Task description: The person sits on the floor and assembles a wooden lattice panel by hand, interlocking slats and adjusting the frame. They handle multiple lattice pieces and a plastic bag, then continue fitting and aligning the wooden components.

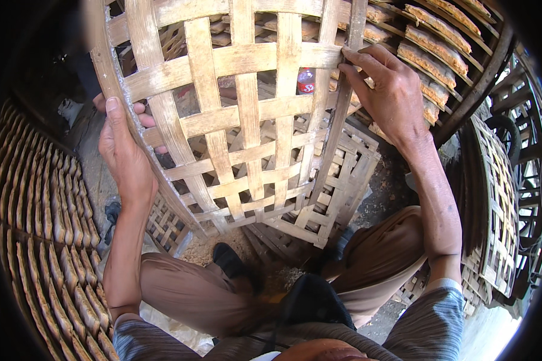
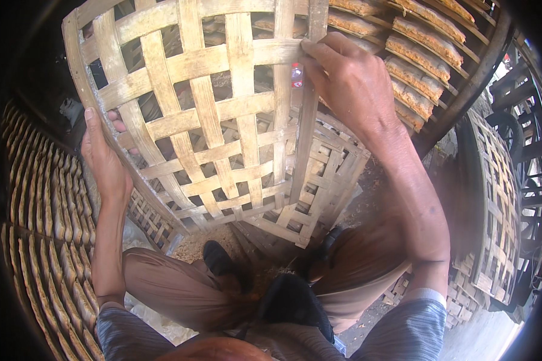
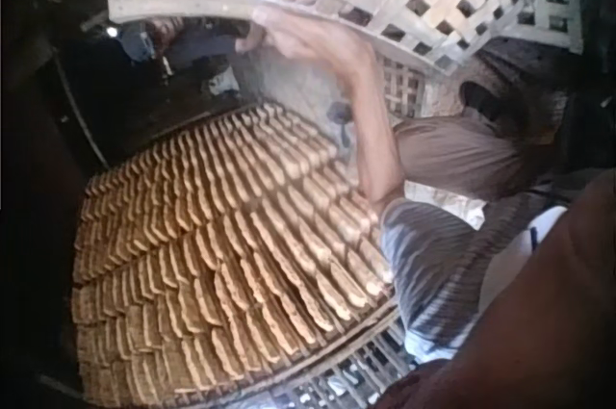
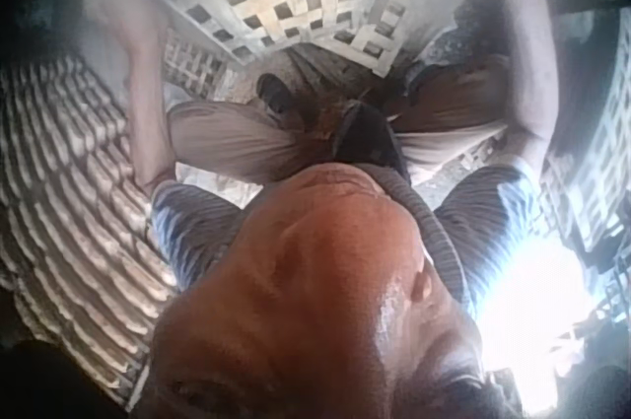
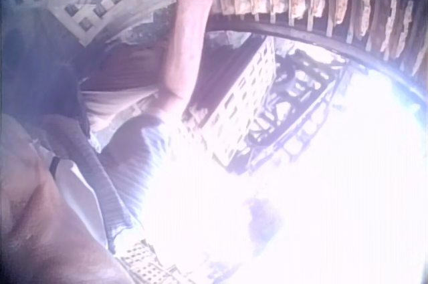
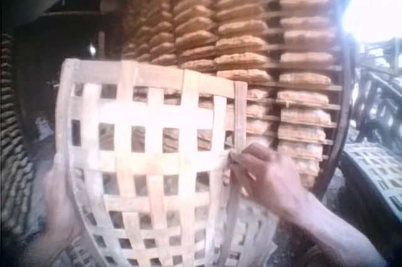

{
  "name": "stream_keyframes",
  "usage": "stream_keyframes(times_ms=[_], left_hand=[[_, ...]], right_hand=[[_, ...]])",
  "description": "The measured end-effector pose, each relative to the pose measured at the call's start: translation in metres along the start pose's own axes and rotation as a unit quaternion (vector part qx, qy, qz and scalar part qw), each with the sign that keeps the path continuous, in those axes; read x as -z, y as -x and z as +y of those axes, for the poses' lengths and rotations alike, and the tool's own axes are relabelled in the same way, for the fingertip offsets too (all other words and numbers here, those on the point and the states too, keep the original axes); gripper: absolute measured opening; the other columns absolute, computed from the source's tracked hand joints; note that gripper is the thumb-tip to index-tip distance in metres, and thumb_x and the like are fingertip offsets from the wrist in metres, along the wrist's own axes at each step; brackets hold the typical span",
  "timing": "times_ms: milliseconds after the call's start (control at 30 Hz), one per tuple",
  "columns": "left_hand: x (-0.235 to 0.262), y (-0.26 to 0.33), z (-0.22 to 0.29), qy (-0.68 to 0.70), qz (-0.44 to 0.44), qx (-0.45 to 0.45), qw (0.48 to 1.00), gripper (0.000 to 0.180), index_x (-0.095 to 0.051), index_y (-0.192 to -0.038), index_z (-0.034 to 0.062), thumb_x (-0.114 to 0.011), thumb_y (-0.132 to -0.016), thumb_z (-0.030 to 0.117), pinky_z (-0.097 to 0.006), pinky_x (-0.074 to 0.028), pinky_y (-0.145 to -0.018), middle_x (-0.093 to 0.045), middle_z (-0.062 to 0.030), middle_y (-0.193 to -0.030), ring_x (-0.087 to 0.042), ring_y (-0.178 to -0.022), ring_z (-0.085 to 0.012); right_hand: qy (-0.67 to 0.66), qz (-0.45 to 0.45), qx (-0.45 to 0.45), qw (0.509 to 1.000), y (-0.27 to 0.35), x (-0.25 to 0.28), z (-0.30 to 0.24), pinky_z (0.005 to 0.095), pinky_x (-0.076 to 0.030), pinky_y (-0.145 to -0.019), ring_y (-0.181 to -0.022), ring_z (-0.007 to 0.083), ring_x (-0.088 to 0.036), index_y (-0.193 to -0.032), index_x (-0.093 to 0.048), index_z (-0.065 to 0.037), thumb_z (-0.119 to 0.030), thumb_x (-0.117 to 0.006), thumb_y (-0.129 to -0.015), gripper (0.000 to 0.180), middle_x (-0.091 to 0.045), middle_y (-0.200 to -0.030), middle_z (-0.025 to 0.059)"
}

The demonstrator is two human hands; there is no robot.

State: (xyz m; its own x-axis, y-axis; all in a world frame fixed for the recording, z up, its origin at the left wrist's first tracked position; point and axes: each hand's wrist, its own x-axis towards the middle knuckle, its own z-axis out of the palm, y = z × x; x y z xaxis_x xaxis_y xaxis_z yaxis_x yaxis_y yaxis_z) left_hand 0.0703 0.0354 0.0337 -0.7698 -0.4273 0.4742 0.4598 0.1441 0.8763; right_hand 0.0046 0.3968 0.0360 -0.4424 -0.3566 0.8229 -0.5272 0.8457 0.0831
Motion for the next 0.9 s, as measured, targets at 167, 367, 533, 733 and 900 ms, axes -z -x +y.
stream_keyframes(times_ms=[167,367,533,733,900], left_hand=[[-0.004,0.006,0.008,-0.009,0.001,0.001,1.000,0.046,-0.065,-0.106,0.0073,-0.050,-0.111,0.051,-0.021,-0.046,-0.045,-0.063,0.0007,-0.080,-0.060,-0.062,-0.0047],[-0.004,0.013,0.020,-0.034,-0.006,0.000,0.999,0.043,-0.065,-0.106,0.0098,-0.050,-0.111,0.050,-0.021,-0.044,-0.046,-0.062,0.0017,-0.081,-0.057,-0.062,-0.0042],[0.000,0.010,0.010,-0.002,-0.014,-0.007,1.000,0.048,-0.065,-0.105,0.0062,-0.050,-0.111,0.051,-0.022,-0.046,-0.044,-0.063,-0.0003,-0.079,-0.060,-0.060,-0.0064],[0.001,0.006,0.005,-0.012,0.003,0.012,1.000,0.046,-0.065,-0.104,0.0075,-0.049,-0.111,0.051,-0.022,-0.046,-0.047,-0.062,0.0010,-0.078,-0.059,-0.061,-0.0062],[0.000,0.005,0.004,-0.013,-0.006,-0.004,1.000,0.048,-0.065,-0.103,0.0056,-0.048,-0.111,0.050,-0.022,-0.046,-0.044,-0.062,0.0000,-0.075,-0.060,-0.058,-0.0062]], right_hand=[[0.068,-0.042,0.043,0.996,0.003,0.004,0.002,0.0376,-0.062,-0.065,-0.072,0.0254,-0.074,-0.105,-0.078,-0.007,-0.018,-0.076,-0.095,0.015,-0.075,-0.099,0.0062],[0.159,-0.056,0.032,0.985,0.005,0.000,-0.002,0.0346,-0.059,-0.057,-0.066,0.0227,-0.071,-0.108,-0.062,-0.007,-0.016,-0.070,-0.099,0.015,-0.069,-0.097,0.0073],[0.113,0.037,-0.054,0.991,-0.006,0.000,0.023,0.0363,-0.051,-0.050,-0.057,0.0208,-0.065,-0.106,-0.054,-0.009,-0.016,-0.066,-0.101,0.015,-0.068,-0.089,0.0082],[0.084,-0.043,-0.140,0.986,-0.006,0.026,0.032,0.0423,-0.053,-0.053,-0.054,0.0271,-0.065,-0.082,-0.064,-0.005,-0.024,-0.069,-0.094,0.023,-0.067,-0.067,0.0124],[-0.092,-0.018,0.027,0.995,-0.005,0.020,0.019,0.0330,-0.054,-0.054,-0.057,0.0146,-0.065,-0.119,-0.072,-0.007,-0.022,-0.077,-0.095,0.029,-0.070,-0.070,0.0073]])
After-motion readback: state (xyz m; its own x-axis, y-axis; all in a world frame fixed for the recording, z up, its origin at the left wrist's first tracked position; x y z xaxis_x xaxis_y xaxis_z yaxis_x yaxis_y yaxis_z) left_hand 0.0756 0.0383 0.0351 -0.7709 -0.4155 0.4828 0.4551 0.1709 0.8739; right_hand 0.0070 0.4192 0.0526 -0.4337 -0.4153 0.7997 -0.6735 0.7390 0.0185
